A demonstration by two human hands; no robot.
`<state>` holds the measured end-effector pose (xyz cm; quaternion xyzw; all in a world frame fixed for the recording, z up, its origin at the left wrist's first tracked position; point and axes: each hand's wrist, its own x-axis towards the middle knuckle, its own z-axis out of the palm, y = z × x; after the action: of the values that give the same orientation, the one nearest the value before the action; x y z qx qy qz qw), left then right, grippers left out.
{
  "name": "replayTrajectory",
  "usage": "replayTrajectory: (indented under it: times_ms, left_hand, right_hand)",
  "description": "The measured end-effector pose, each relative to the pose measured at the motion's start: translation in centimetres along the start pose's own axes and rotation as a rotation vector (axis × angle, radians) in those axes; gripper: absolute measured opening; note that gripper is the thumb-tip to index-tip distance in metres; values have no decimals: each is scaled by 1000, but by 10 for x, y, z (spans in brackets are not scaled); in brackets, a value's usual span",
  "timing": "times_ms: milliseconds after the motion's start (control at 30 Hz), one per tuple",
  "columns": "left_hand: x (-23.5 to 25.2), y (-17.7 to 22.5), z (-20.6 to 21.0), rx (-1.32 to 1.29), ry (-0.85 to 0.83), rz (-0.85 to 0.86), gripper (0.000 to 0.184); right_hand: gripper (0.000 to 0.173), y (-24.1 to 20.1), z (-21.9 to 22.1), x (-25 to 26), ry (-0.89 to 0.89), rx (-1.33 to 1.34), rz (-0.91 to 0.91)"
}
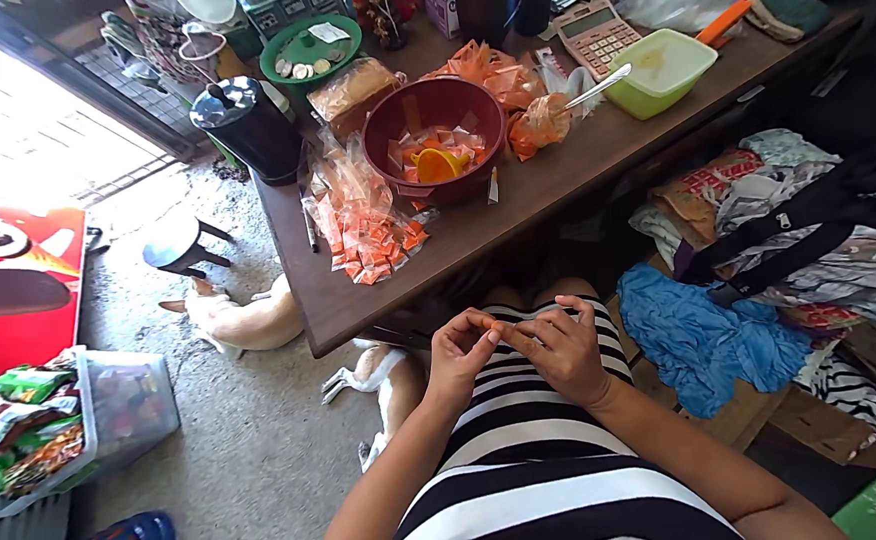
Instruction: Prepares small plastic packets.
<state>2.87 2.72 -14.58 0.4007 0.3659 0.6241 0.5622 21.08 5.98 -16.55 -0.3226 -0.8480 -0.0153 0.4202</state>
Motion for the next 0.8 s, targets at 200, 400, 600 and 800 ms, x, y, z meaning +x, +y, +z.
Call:
replayTrajectory:
  times_ms: [200,400,600,800]
  left_hand:
    - [-2,2,1,-63,69,-99,5]
    - [0,4,5,-182,187,-187,14]
    - [2,7,3,-234,162,-201,9]
    - [3,6,2,-217,180,-219,8]
  right_hand:
    - [32,-3,1,2,-43,-46,15]
    - [41,-9,5,4,-130,-79,50]
    - [45,-11,8,4,-187,-102,74]
    - [46,-12,8,5,-203,-79,77]
